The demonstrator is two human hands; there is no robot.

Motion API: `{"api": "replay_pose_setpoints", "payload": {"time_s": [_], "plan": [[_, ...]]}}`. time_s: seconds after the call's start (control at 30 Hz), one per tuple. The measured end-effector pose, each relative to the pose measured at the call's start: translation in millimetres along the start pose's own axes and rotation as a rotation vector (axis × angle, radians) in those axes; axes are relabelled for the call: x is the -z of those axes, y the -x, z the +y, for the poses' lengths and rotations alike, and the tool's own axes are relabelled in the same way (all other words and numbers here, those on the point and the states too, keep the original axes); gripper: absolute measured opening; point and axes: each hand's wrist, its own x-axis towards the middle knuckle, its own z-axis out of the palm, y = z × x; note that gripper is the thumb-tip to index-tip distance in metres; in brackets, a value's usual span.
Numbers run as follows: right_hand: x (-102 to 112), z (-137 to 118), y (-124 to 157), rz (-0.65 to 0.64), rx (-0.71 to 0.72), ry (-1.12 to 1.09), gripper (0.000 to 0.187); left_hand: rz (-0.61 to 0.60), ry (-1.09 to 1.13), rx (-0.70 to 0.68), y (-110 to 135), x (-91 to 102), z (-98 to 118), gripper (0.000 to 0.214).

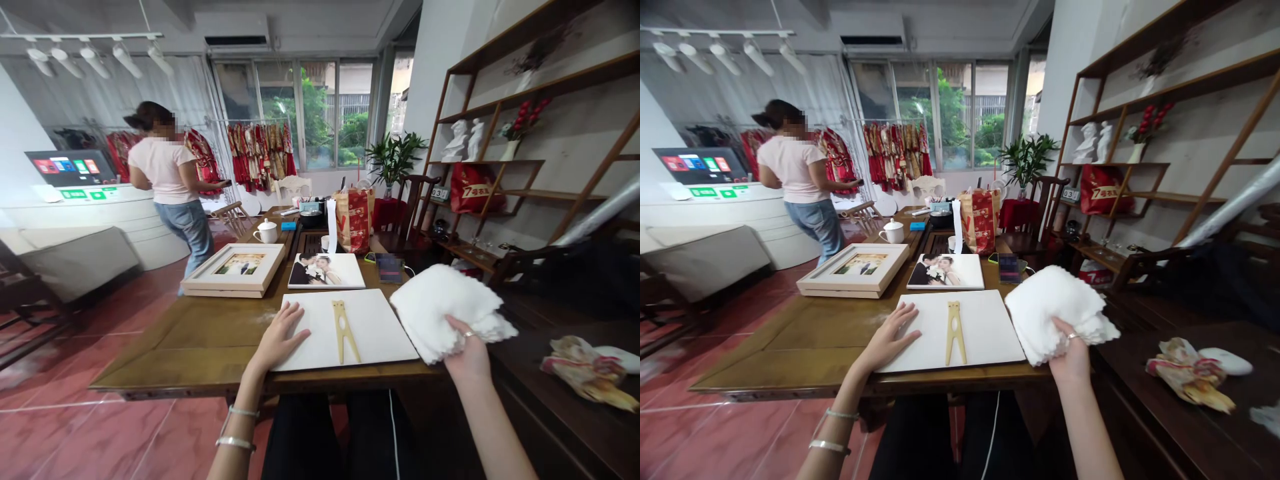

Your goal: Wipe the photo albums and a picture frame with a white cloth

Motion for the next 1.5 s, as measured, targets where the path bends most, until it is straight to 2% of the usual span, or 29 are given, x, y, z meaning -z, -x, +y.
{"api": "replay_pose_setpoints", "payload": {"time_s": [0.07, 0.13, 0.23, 0.27, 0.33, 0.4, 0.47, 0.53, 0.7, 0.8, 0.9, 1.07, 1.13, 1.2, 1.3, 1.5], "plan": [[-7, 0, -4, -0.102, 0.327, 0.192, 0.045, -0.007, -0.002, -0.003, 0, 0.0, 0, 0.054], [-20, 2, -6, -0.355, 0.561, 0.528, 0.043, -0.006, -0.001, -0.010, 0, 0.0, 0, 0.053], [-49, 12, -3, -0.891, 0.663, 1.079, 0.051, -0.003, -0.001, -0.022, 0, 0.0, 0, 0.051], [-59, 17, 0, -1.017, 0.673, 1.218, 0.058, -0.007, -0.002, -0.024, 0, -0.1, -1, 0.051], [-76, 26, 5, -1.124, 0.681, 1.428, 0.066, -0.015, -0.004, -0.024, -1, -0.5, -1, 0.052], [-85, 32, 12, -1.109, 0.680, 1.537, 0.066, -0.012, -0.001, -0.017, -1, -1.2, -2, 0.052], [-82, 33, 22, -1.084, 0.677, 1.568, 0.063, -0.001, 0.007, -0.006, -1, -2.0, -2, 0.051], [-67, 26, 37, -1.089, 0.688, 1.568, 0.065, 0.008, 0.014, 0.003, -1, -2.5, -1, 0.051], [-15, -4, 81, -1.136, 0.726, 1.547, 0.072, -0.003, 0.004, -0.013, 0, -2.2, -1, 0.051], [-5, -11, 80, -1.163, 0.699, 1.528, 0.070, -0.024, -0.007, -0.028, -1, -1.3, -3, 0.051], [-23, -1, 49, -1.133, 0.662, 1.515, 0.061, -0.033, -0.007, -0.037, -1, -0.4, -5, 0.051], [-76, 29, -7, -1.078, 0.599, 1.576, 0.047, -0.030, -0.008, -0.037, -1, 0.0, -5, 0.051], [-89, 36, -15, -1.045, 0.601, 1.587, 0.044, -0.031, -0.010, -0.029, -1, -0.4, -4, 0.052], [-92, 40, -12, -1.015, 0.608, 1.595, 0.046, -0.026, -0.008, -0.019, -1, -1.1, -3, 0.052], [-79, 36, 9, -1.009, 0.624, 1.607, 0.051, -0.011, -0.003, -0.005, -1, -2.3, -2, 0.052], [-21, 2, 80, -1.135, 0.748, 1.587, 0.065, -0.004, -0.003, -0.014, -1, -3.3, -3, 0.053]]}}
